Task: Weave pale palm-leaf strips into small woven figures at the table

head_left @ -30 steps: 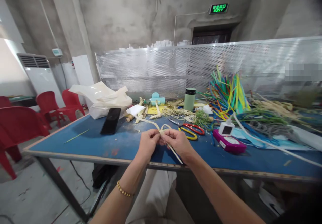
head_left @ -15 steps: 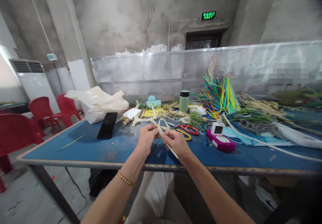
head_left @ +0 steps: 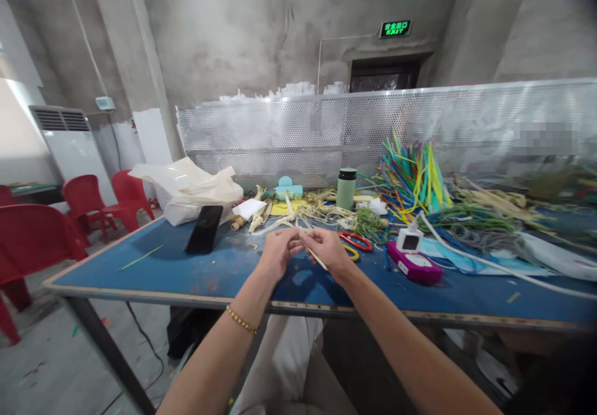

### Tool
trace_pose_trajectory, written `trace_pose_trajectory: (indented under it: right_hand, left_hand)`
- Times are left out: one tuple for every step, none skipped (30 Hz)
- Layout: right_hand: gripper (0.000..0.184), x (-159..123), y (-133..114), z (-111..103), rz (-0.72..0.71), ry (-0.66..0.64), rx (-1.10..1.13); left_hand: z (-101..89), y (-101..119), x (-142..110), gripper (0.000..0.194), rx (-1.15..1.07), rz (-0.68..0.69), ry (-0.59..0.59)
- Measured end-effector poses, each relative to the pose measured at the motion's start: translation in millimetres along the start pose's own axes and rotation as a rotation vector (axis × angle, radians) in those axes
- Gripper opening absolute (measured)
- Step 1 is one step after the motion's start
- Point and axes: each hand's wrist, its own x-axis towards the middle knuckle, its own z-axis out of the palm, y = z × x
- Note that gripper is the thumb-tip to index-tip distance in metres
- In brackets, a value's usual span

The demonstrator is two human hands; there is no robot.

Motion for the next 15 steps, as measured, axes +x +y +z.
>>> trace_pose_trajectory:
  right_hand:
    - [0.031,0,0,1,-0.008,-0.019,0.003]
    - [0.031,-1,-1,2,-0.015,-0.038,0.011]
    - [0.031,-1,-2,3,-0.021,-0.057,0.023]
    - [0.030,-2,-3,3,-0.021,-0.073,0.038]
    - [0.029,-2,-5,2,-0.017,-0.085,0.057]
    - [0.028,-4,-6,1,-0.010,-0.099,0.074]
    - [0.026,-5,-8,0,-0.002,-0.115,0.085]
    - [0.024,-7,-9,-1,0.007,-0.134,0.086]
    - [0.023,-10,-10,-2,0.015,-0.152,0.077]
    - [0.021,-12,-10,-3,0.021,-0.168,0.057]
    - [0.021,-14,-10,-3,0.024,-0.175,0.030]
    - [0.023,-16,-9,-3,0.023,-0.172,0.003]
    - [0.024,-18,-8,-3,0.017,-0.163,-0.021]
    - [0.025,-20,-7,-3,0.006,-0.152,-0.040]
    - [0.026,-22,-6,-3,-0.009,-0.142,-0.056]
  left_hand:
    - [-2.1,-2,-1,0.021,0.043,0.027,0.027]
    - [-3.6,-3,-1,0.025,0.081,0.053,0.056]
    - [-4.4,-2,1,0.027,0.115,0.075,0.080]
    - [-4.6,-1,3,0.028,0.140,0.084,0.097]
    - [-4.5,1,5,0.027,0.160,0.086,0.102]
    - [-4.1,3,7,0.023,0.179,0.082,0.096]
    - [-3.5,5,9,0.021,0.196,0.082,0.084]
    - [-2.8,7,11,0.019,0.209,0.087,0.066]
    - [-2.0,9,12,0.019,0.223,0.090,0.052]
    - [-1.1,10,13,0.019,0.235,0.094,0.043]
    - [-0.3,10,13,0.020,0.244,0.099,0.039]
    - [0.7,10,13,0.021,0.251,0.102,0.039]
    - [1.7,10,13,0.021,0.251,0.106,0.045]
    - [2.7,10,12,0.020,0.244,0.107,0.052]
    - [3.6,10,12,0.020,0.232,0.107,0.058]
